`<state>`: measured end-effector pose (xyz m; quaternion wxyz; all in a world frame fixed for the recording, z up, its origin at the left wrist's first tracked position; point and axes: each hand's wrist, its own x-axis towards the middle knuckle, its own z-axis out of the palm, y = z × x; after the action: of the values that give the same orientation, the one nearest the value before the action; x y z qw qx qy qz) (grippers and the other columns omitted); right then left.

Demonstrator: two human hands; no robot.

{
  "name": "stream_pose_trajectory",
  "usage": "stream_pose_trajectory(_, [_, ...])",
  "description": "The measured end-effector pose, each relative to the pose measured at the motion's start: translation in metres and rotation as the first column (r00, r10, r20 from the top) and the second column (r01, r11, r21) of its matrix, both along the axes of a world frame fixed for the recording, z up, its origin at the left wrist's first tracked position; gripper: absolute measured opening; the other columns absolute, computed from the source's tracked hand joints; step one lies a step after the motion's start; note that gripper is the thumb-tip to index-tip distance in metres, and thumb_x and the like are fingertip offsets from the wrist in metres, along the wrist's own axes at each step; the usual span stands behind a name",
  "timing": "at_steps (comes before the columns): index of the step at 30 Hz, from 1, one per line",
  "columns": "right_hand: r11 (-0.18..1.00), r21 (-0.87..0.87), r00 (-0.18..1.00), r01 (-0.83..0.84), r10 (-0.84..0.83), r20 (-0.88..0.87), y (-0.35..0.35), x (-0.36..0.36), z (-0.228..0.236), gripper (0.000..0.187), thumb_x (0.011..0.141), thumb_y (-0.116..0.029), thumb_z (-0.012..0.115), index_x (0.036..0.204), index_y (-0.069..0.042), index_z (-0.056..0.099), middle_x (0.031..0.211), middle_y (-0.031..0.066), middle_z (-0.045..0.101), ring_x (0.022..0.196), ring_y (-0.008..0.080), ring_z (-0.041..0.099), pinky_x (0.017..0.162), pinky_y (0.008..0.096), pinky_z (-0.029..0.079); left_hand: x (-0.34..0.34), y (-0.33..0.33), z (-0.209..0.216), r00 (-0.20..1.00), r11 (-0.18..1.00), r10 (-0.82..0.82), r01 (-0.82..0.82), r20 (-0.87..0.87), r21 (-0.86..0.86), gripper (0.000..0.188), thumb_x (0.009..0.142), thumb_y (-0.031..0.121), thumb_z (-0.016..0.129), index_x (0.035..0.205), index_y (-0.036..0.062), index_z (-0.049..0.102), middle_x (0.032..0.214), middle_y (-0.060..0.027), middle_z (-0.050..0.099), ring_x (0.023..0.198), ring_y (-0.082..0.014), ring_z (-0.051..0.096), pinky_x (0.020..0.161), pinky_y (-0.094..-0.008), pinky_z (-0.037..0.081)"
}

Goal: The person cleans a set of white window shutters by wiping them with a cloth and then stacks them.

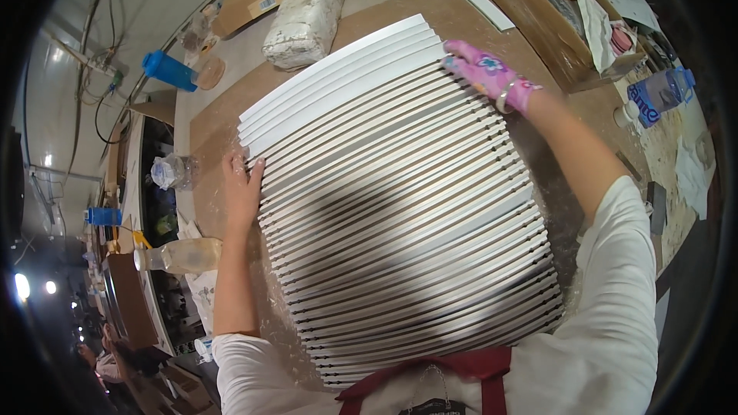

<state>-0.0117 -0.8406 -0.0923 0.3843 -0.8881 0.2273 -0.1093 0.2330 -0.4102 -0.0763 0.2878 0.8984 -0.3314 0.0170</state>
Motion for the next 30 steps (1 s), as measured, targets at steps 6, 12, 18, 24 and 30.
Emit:
stream_pose_trajectory(6, [0.988,-0.143,0.983,0.064,-0.088,-0.163,0.033,0.005,0.018,0.059,0.093,-0.049,0.052,0.132,-0.005,0.046,0.132,0.0199,0.053,0.121,0.0347,0.052,0.103,0.0377,0.04,-0.009,-0.007,-0.001,0.998,0.999,0.041,-0.042,0.048,0.03,0.06,0.088,0.031,0.065,0.13,-0.0073,0.047,0.136,-0.0306,0.034,0.122,-0.0429,0.042,0.104,-0.0448,0.036])
stream_pose_trajectory(12, [0.938,-0.345,0.988,0.035,-0.084,-0.128,0.036,-0.012,0.008,0.064,0.095,-0.049,0.048,0.138,-0.004,0.039,0.134,0.0235,0.05,0.125,0.036,0.048,0.106,0.0387,0.038,-0.019,0.002,-0.003,0.998,0.996,-0.024,0.02,0.052,0.085,0.061,0.088,0.033,0.065,0.132,-0.0047,0.047,0.14,-0.0324,0.031,0.125,-0.0456,0.039,0.106,-0.0459,0.034])
stream_pose_trajectory(18, [0.821,-0.571,0.958,-0.014,-0.152,-0.242,0.03,0.045,0.015,0.063,0.098,-0.049,0.038,0.147,-0.01,0.028,0.149,0.0158,0.033,0.138,0.031,0.034,0.112,0.0403,0.031,0.024,-0.015,-0.017,0.985,0.968,0.05,-0.088,0.166,0.236,0.066,0.093,0.043,0.052,0.141,-0.0004,0.039,0.15,-0.0237,0.028,0.136,-0.0408,0.029,0.111,-0.0455,0.026])
stream_pose_trajectory(24, [0.778,-0.628,0.966,-0.02,-0.147,-0.214,0.023,0.045,0.016,0.064,0.097,-0.049,0.04,0.147,-0.01,0.029,0.149,0.0166,0.034,0.137,0.0327,0.034,0.112,0.0404,0.03,0.03,-0.028,-0.008,0.994,0.954,0.043,-0.072,0.104,0.291,0.069,0.092,0.046,0.051,0.144,0.0031,0.035,0.151,-0.0223,0.028,0.138,-0.0394,0.026,0.113,-0.0446,0.024])
stream_pose_trajectory(30, [0.58,-0.784,0.975,-0.223,0.118,-0.19,0.048,0.056,0.011,0.063,0.098,-0.051,0.037,0.145,-0.01,0.035,0.148,0.0165,0.036,0.14,0.0321,0.027,0.116,0.043,0.017,0.046,-0.089,0.003,0.894,0.994,-0.008,-0.043,0.448,0.103,0.06,0.093,0.05,0.049,0.137,0.009,0.048,0.144,-0.0186,0.041,0.131,-0.0372,0.038,0.109,-0.0534,0.026])
